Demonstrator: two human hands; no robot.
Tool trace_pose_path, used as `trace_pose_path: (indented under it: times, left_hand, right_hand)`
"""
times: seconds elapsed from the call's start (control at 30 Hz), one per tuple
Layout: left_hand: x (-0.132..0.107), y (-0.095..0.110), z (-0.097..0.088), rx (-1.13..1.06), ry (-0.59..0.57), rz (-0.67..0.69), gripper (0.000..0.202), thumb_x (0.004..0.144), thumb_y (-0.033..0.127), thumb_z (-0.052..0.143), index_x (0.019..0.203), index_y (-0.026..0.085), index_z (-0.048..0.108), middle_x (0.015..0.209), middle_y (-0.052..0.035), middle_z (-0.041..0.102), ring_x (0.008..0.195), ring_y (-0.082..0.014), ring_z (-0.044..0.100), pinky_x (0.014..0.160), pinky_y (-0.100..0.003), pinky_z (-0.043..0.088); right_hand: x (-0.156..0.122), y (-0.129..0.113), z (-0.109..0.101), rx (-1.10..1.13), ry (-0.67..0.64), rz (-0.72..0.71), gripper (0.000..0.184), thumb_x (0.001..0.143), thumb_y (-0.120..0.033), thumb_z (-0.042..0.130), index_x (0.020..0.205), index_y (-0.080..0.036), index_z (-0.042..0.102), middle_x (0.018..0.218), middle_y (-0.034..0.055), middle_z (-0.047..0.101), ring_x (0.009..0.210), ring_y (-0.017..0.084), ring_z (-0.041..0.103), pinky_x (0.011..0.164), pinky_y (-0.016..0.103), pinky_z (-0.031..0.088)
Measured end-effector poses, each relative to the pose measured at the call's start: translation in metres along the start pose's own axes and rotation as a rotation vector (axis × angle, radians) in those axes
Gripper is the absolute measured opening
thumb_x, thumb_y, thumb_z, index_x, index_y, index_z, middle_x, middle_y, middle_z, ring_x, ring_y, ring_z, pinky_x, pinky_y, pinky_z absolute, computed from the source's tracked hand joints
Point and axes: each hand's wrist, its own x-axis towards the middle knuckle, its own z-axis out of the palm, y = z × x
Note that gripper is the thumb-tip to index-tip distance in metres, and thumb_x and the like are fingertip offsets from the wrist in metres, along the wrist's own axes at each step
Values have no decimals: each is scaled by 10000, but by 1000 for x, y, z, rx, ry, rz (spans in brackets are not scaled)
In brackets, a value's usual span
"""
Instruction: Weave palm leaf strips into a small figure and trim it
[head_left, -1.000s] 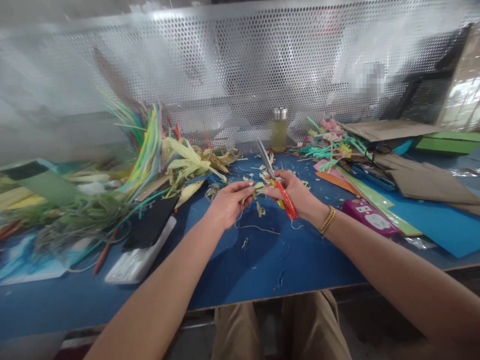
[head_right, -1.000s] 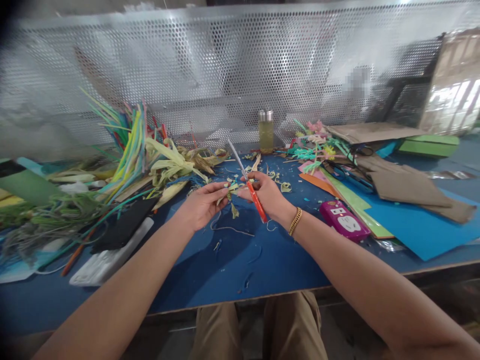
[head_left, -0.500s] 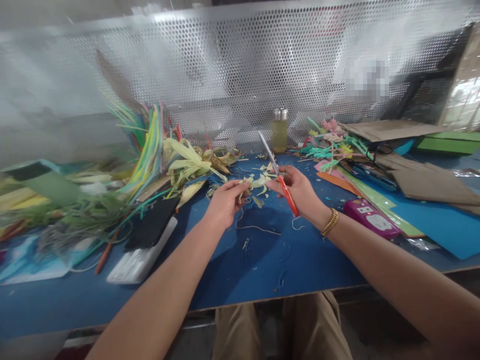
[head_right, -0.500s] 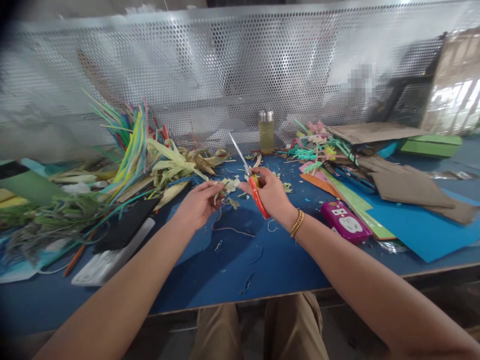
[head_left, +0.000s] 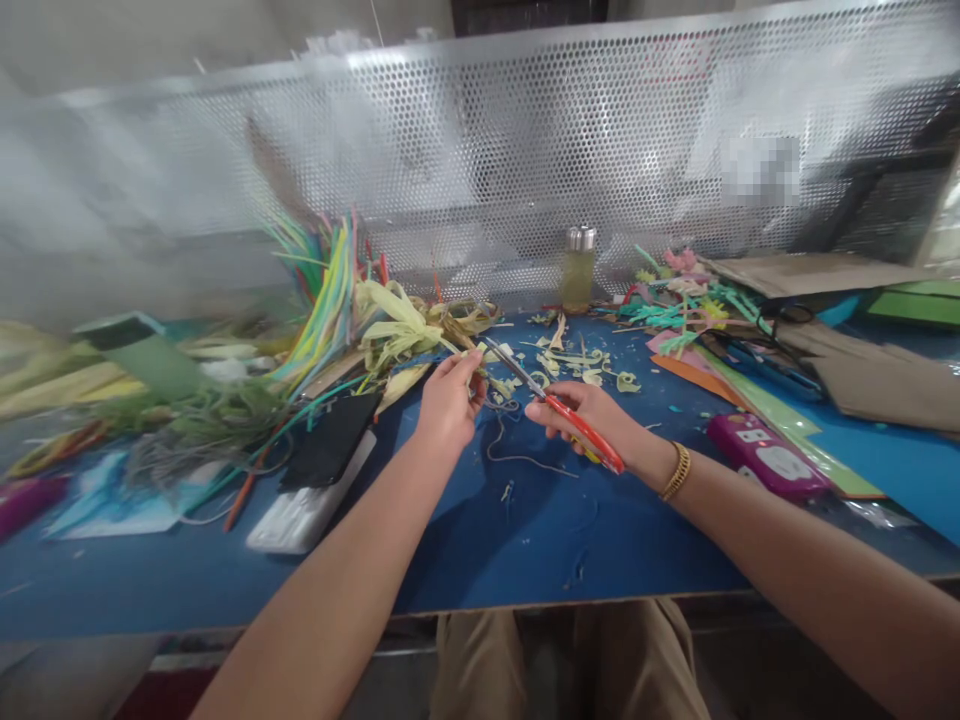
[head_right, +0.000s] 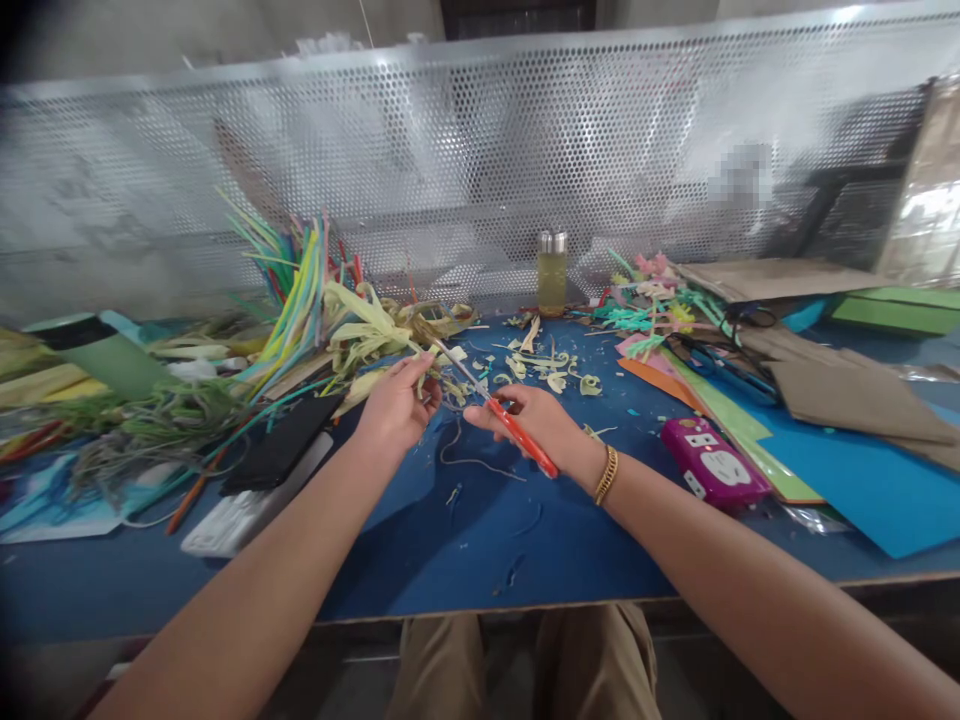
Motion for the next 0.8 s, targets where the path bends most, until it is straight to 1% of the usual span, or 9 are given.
trace_pose_path:
  times: [0.13,0.23,0.33,0.47,0.63,0.8]
  left_hand:
    - [-1,-2,2,-102,5,-95,324,521,143,840,735,188,602,721,46,603,572,-53,505,535,-176,419]
    - [-4,-2,5,-137,24,-164,280,566,122,813,758,190,621,715,35,605,560,-57,487,533,-186,411]
    - [-7,-2,7,-130,21,-175,232,605,127,788,762,184,627,711,26,603,552,-61,474,539,-203,410]
    - [-10,-4,8,-112,-3,-178,208,631,149,770,785,179,634,714,17,599,562,-71,481,544,-217,414]
    - [-14,-5,9,-113,-72,-184,213,638,156,769,782,171,612,717,1,604,584,-89,505,539,-217,423]
    - [-16,-5,10,-141,-133,-212,193,660,150,751,765,173,591,680,-6,591,556,-90,495,513,-207,410]
  right_hand:
    - [2,1,0,-6,7,9,443,687,-591,699,860,-190,623,647,1,622,372,58,457,327,187,355]
    - [3,2,1,-43,18,-21,438,694,-583,697,865,-185,629,646,8,628,407,66,483,365,191,369]
    - [2,0,2,-127,45,-82,427,700,-570,699,875,-186,636,624,5,621,447,75,496,409,197,374]
    - [0,-2,3,-230,90,-135,421,706,-579,688,850,-186,641,604,-8,598,449,73,466,423,209,346]
    - [1,0,4,-181,83,-121,410,724,-592,661,803,-191,621,589,-10,598,459,81,494,437,208,365]
    - [2,1,4,-126,67,-86,407,719,-587,668,821,-197,614,596,-11,607,442,80,500,425,204,373]
